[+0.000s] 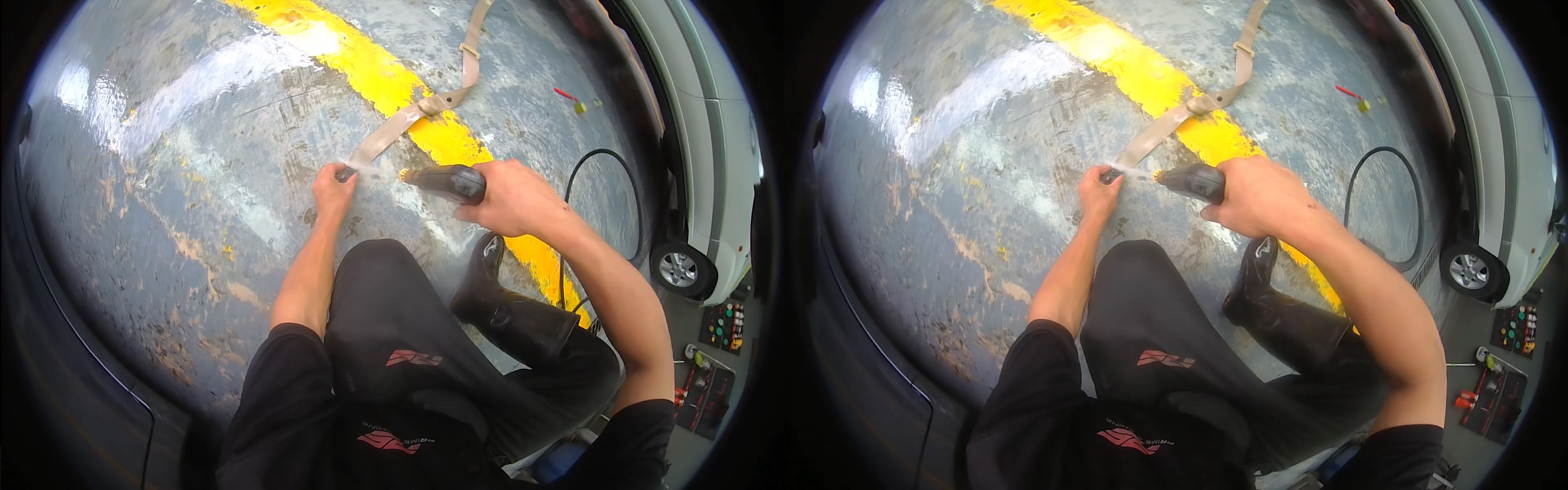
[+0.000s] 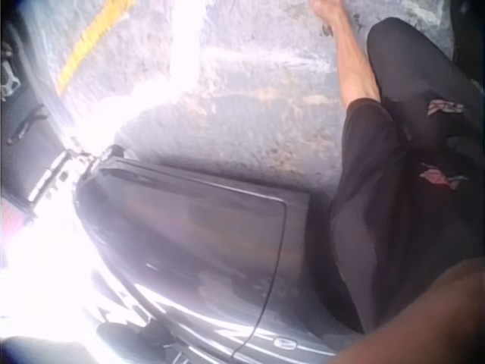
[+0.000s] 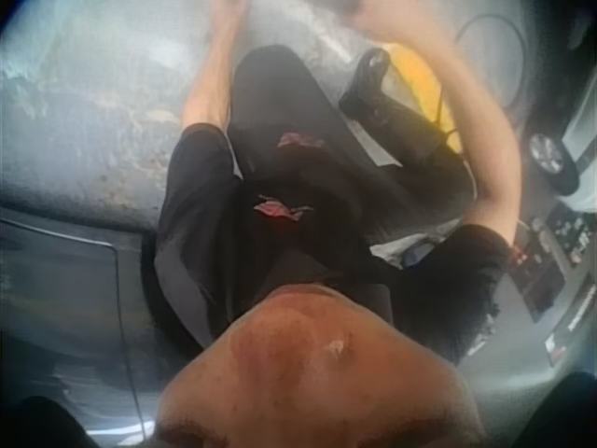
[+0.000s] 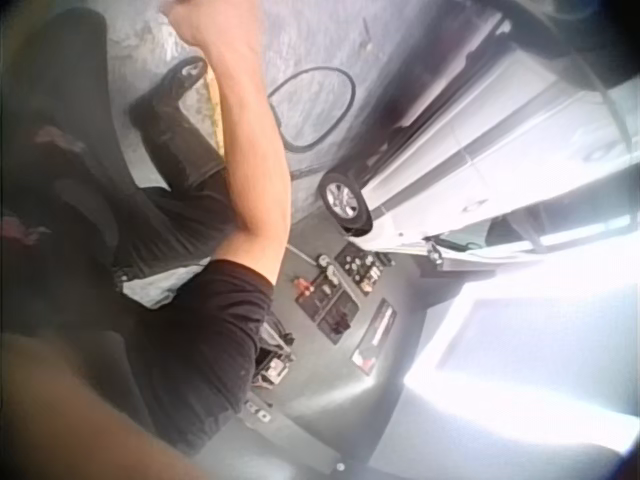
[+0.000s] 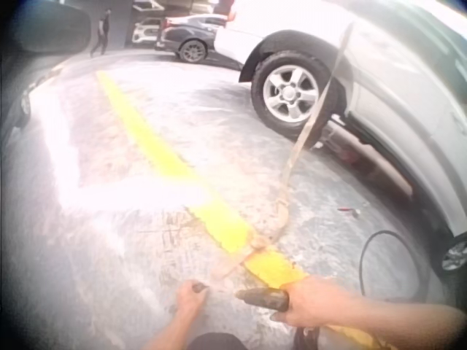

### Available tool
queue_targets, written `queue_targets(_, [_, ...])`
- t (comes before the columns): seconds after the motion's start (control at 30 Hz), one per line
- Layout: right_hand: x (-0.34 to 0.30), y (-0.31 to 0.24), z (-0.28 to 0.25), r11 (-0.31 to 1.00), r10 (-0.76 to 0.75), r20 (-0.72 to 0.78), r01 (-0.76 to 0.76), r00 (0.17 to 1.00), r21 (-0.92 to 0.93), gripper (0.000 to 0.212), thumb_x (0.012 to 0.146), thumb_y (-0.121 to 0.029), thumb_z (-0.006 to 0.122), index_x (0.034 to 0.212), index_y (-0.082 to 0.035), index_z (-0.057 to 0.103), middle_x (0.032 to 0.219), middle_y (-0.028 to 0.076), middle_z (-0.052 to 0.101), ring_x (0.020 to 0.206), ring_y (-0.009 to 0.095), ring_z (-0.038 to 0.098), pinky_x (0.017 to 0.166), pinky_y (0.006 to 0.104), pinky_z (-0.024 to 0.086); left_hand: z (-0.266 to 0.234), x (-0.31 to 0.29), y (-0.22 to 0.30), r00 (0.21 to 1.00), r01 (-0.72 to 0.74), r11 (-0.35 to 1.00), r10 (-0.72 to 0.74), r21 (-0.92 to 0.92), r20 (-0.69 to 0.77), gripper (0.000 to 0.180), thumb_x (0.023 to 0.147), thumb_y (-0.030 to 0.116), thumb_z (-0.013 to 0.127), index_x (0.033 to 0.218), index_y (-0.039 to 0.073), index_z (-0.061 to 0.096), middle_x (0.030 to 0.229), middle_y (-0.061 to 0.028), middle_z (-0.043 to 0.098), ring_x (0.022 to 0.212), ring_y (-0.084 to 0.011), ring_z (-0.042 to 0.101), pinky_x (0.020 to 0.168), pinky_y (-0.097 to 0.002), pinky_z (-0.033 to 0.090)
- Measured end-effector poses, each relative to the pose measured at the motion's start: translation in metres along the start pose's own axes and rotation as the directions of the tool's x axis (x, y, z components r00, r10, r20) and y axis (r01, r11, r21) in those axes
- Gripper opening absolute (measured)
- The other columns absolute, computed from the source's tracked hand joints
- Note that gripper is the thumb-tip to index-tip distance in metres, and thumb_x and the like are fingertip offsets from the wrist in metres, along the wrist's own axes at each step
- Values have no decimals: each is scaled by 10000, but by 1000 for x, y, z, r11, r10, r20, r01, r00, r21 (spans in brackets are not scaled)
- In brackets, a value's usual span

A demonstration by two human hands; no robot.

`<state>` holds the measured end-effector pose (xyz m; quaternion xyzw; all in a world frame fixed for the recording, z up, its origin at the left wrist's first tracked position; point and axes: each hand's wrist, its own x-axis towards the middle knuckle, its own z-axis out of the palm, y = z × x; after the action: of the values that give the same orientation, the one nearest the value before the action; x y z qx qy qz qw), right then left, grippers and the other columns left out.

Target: The person removes a seatbelt from a white car, then uses a high-pressure water spray gun to clean the fabric. After rinsing, the person uses a toothbrush to scrub the metal buckle and the ends of the seatbelt.

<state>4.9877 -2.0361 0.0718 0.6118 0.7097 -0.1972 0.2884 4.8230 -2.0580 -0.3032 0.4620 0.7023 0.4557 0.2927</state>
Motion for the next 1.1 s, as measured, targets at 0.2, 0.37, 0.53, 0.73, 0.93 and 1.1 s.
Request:
queue_targets(0.2, [17, 27, -4, 997, 71, -91, -69, 993, 22, 367, 782, -336, 756, 1004, -46, 719, 938, 187, 726, 902, 360, 701, 825, 442, 555, 1, 1, 1, 999, -34, 999, 34, 7, 21, 317, 711, 126, 853, 967, 20, 698, 920, -126, 690, 813, -272, 670, 756, -378, 537])
queue_targets(0.37, [1, 20, -3, 1000, 18, -65, -20, 998, -15, 357, 781, -328, 754, 1000, -48, 721, 967, 184, 724, 912, 352, 698, 823, 435, 557, -2, 1, 4, 999, -7, 1000, 6, 8, 35, 310, 708, 118, 850, 958, 20, 695, 913, -124, 684, 800, -273, 664, 742, -376, 534])
queue_targets(0.53, [11, 27, -5, 999, 39, -88, -37, 995, 34, 357, 765, -316, 765, 1015, -64, 729, 889, 184, 724, 878, 357, 699, 831, 434, 547, -3, 4, 5, 997, -40, 998, 36, 55, 67, 296, 700, 93, 847, 936, 17, 685, 909, -132, 669, 805, -286, 660, 747, -391, 529])
queue_targets(0.73, [8, 28, -17, 997, 83, -119, -83, 989, 3, 343, 782, -309, 749, 1020, -64, 721, 965, 182, 726, 933, 346, 700, 834, 442, 555, -4, 3, 8, 997, -39, 999, 37, 36, 65, 301, 693, 79, 848, 932, 7, 681, 907, -136, 668, 808, -293, 656, 756, -394, 525])
queue_targets(0.93, [28, 50, -21, 991, 130, -211, -122, 969, 47, 362, 776, -320, 772, 1036, -73, 726, 917, 177, 732, 900, 335, 707, 847, 426, 549, -1, 3, 10, 997, -48, 998, 45, 43, 60, 303, 693, 87, 850, 935, 11, 684, 905, -136, 669, 811, -299, 655, 759, -396, 523])
queue_targets(1.1, [20, 38, -19, 994, 104, -180, -105, 978, 6, 357, 777, -306, 772, 1039, -69, 722, 892, 183, 727, 881, 341, 708, 831, 432, 552, -6, 4, 6, 993, -111, 991, 108, 78, 52, 300, 696, 107, 853, 928, 15, 688, 895, -138, 667, 812, -303, 654, 755, -401, 522])
